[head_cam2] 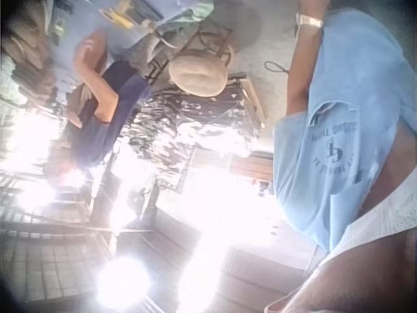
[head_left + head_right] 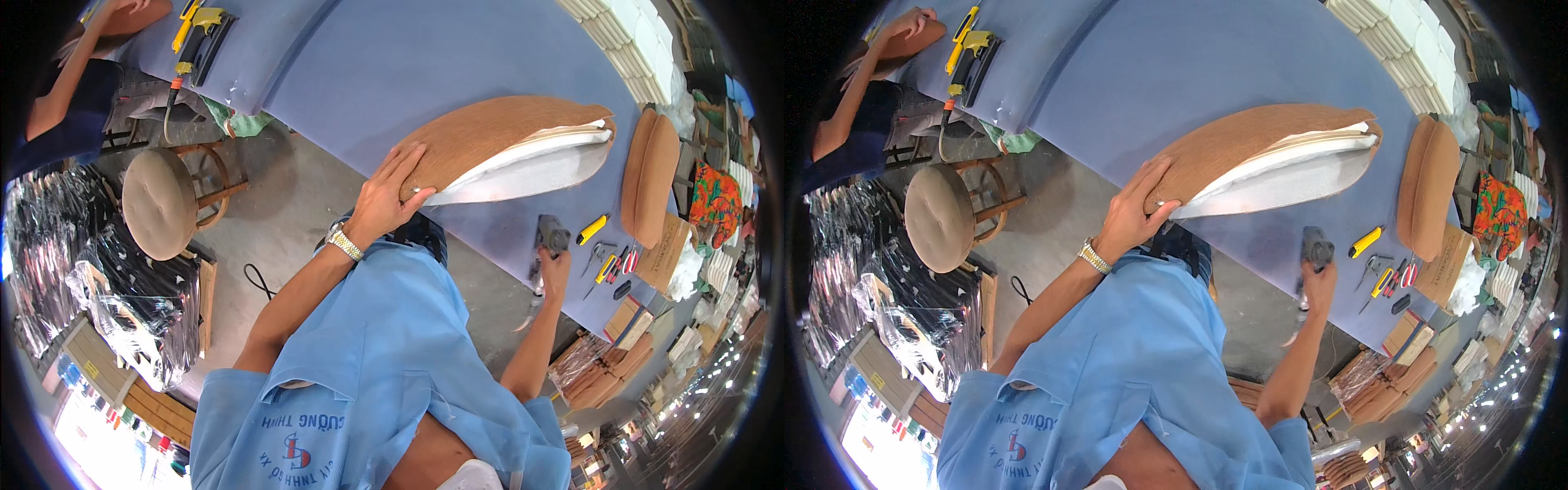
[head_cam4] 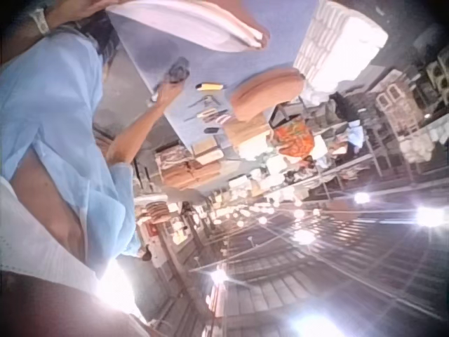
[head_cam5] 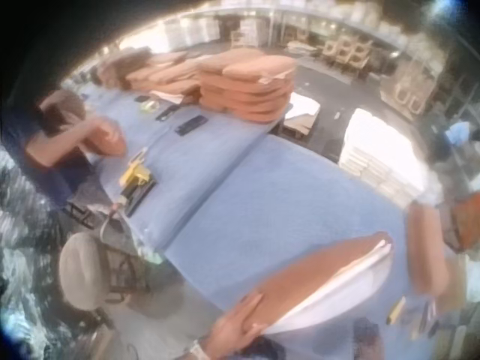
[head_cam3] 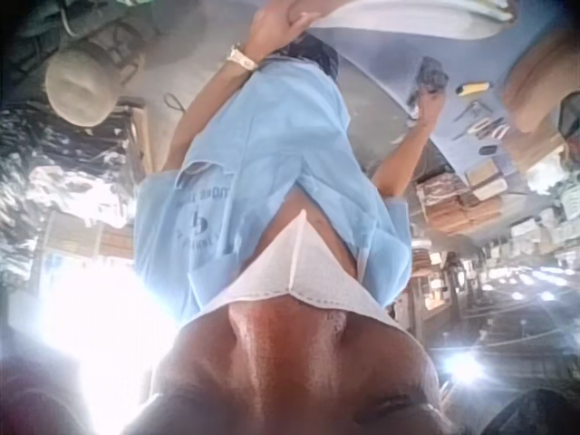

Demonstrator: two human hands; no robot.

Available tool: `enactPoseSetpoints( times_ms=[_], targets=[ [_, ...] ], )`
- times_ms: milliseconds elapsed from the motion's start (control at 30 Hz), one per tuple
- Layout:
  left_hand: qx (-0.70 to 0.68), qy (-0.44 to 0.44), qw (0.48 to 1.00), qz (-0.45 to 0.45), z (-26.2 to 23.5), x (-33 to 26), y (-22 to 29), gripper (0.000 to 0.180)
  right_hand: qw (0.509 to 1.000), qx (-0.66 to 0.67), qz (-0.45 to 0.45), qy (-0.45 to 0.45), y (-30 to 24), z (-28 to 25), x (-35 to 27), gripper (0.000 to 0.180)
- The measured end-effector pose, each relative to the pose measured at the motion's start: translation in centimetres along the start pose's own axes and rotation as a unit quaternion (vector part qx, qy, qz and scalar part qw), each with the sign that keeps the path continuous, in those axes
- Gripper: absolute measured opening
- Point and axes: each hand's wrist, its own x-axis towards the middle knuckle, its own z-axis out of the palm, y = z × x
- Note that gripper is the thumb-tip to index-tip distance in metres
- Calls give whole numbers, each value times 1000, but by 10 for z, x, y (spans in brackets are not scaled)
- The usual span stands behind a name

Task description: The person aligns a brown fabric cover over a white foam cushion, staples the edges with a pneumatic staple gun, and trims excess fabric with a utility knife. The finished cushion is placed on a stack of completed units.

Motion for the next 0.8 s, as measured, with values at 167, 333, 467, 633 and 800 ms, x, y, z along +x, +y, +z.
enactPoseSetpoints(
  times_ms=[167, 333, 467, 633, 800],
  targets=[
    [6, 12, 1000, 1, 2, 0, -3, 74, 966, 251, 11, -54, -98, 44, -98, 60],
    [10, 15, 1000, 25, 3, -1, -5, 75, 946, 244, -162, -141, -195, 77, -128, 61],
    [-5, 8, 999, 31, 2, -1, -10, 77, 945, 220, -202, -132, -222, 94, -124, 63],
    [-10, -7, 999, 43, -1, -2, -14, 87, 942, 181, -244, -144, -224, 98, -118, 65],
    [-15, -17, 999, 40, -2, -2, -13, 92, 943, 147, -254, -155, -234, 93, -114, 65]
  ],
)
